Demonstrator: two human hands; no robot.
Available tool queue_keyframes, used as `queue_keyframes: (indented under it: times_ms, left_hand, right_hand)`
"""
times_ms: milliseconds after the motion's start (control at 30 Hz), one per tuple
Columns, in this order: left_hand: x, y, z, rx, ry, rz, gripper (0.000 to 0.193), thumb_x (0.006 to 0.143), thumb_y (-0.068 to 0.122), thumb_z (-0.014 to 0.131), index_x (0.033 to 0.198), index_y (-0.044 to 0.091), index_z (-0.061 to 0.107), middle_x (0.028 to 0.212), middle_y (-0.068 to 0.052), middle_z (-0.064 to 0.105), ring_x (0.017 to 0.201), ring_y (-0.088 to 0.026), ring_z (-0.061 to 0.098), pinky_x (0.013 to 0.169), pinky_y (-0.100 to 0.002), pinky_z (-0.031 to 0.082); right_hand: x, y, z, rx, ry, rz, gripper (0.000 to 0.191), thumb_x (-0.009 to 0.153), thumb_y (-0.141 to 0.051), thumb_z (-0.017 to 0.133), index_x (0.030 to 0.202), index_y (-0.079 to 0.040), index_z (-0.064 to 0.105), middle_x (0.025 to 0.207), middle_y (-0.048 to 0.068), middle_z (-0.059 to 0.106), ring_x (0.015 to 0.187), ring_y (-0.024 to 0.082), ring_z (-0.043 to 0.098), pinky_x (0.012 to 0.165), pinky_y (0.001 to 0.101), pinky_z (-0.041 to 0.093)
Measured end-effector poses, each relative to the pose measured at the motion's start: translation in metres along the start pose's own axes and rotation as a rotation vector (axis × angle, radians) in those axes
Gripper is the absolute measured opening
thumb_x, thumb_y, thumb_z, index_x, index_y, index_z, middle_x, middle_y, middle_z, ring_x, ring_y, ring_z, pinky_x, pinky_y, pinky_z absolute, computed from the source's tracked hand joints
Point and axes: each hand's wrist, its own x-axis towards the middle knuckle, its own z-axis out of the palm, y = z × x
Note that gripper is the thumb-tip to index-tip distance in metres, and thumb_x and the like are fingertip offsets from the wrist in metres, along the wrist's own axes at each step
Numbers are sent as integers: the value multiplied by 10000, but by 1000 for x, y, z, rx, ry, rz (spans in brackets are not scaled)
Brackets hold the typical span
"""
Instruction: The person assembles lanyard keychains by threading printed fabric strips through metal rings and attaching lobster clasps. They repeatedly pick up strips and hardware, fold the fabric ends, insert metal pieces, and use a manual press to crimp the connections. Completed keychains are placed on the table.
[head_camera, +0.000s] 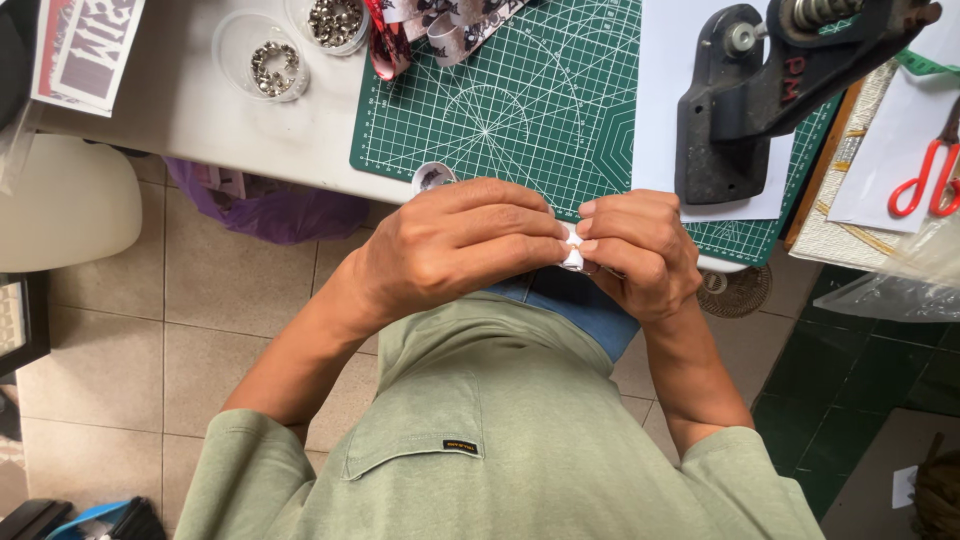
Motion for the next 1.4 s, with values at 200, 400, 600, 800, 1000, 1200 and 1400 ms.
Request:
queue_keyframes:
  times_ms: [200,400,600,800,1000,1200,1400]
  left_hand:
    - [0,-2,-2,24,-19,2,158,967,91,767,1113,35,745,1107,-70,736,1076,-230,718,938,-330,611]
    - [-2,-1,-2,7,-51,-7,173,971,81,759,1135,35,729,1125,-69,737,1109,-234,713,981,-333,610]
    - [-5,1,0,-18,-89,-31,168,964,74,751,1124,28,728,1131,-78,743,1121,-245,713,982,-322,611]
    - [-3,3,0,-28,-74,-12,162,966,91,761,1116,35,735,1126,-73,744,1117,-242,712,986,-322,612]
    - [-2,6,-6,-22,-71,-11,170,964,98,762,1128,55,748,1122,-59,753,1110,-221,719,975,-316,611]
    - [0,9,-9,-32,-73,-17,178,966,120,762,1137,69,753,1139,-53,752,1116,-219,717,986,-311,610]
    - [0,10,-11,-24,-90,-10,173,965,125,761,1129,74,759,1132,-49,754,1114,-215,723,981,-310,612]
  right_hand:
    - [-3,7,1,5,-74,-55,341,951,-110,809,1116,-93,511,1098,59,611,1027,251,690,851,374,562]
    - [-12,21,5,52,-105,-151,382,910,28,796,1105,-59,479,1086,94,559,980,270,656,831,358,576]
    - [-19,25,10,124,-111,-172,401,886,53,794,1097,-41,466,1097,111,535,947,259,644,816,342,592]
    - [-15,6,0,149,-102,-30,352,894,-37,786,1095,-70,500,1085,89,582,981,257,673,826,357,595]
    - [-7,0,-3,130,-109,-20,310,959,-49,776,1126,-48,515,1104,98,587,1006,265,687,850,352,630]
    - [-2,-7,-5,115,-76,-23,305,935,-68,786,1112,-41,538,1098,102,602,1004,264,702,838,356,632]
    - [-3,-8,-4,108,-67,-51,296,932,-62,785,1092,-40,537,1084,97,615,997,258,708,836,350,647]
